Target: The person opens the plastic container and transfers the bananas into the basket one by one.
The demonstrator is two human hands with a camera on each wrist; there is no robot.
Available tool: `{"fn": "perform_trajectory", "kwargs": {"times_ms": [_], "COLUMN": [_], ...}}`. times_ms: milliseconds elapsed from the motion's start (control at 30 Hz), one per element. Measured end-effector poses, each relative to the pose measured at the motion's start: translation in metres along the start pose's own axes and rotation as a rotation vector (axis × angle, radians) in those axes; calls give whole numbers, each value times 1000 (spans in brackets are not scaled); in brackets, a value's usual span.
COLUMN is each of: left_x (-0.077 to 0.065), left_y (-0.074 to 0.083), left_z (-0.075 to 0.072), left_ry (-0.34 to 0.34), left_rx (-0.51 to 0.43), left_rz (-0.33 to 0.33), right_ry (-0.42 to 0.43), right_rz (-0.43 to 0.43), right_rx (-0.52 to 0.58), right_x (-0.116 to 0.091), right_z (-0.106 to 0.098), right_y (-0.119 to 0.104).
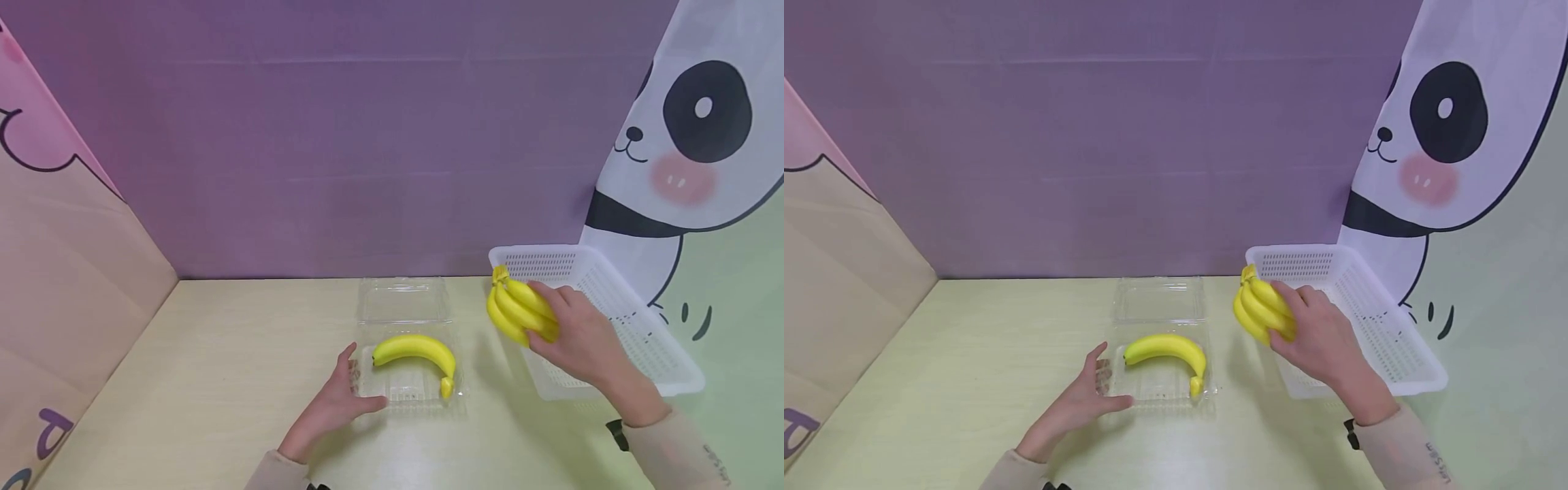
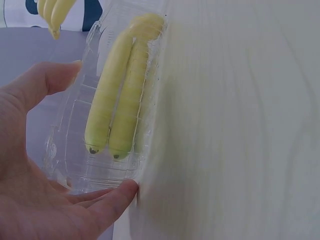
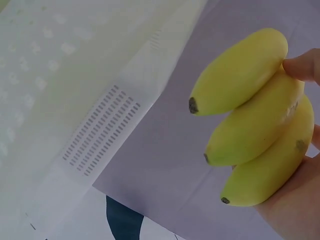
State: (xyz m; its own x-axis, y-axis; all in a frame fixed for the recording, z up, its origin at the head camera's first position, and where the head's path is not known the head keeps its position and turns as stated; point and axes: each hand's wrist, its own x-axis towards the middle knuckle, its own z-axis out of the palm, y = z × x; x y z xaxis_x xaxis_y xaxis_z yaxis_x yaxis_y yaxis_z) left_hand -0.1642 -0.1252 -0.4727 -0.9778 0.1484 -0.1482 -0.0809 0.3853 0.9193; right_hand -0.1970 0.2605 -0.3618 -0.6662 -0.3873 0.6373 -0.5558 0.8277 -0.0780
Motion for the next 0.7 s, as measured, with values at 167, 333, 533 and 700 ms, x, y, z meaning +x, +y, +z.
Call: {"fn": "perform_trajectory", "kwargs": {"times_ms": [167,333,533,700], "left_x": [0,2,3,4], "left_y": [1,0,-3,-3], "left_z": [1,1,-1,0], "left_ry": [-3,-8,3,-6], "left_rx": [-1,0,24,17], "left_rz": [0,6,-22,-13], "right_ry": [-22,-31,-66,-105], "right_rz": [18,28,47,86], "right_rx": [-17,-28,-41,-73], "right_x": [-3,-5,-4,-5], "right_z": [-2,-4,-4,-7], "right_y": [7,13,18,24]}}
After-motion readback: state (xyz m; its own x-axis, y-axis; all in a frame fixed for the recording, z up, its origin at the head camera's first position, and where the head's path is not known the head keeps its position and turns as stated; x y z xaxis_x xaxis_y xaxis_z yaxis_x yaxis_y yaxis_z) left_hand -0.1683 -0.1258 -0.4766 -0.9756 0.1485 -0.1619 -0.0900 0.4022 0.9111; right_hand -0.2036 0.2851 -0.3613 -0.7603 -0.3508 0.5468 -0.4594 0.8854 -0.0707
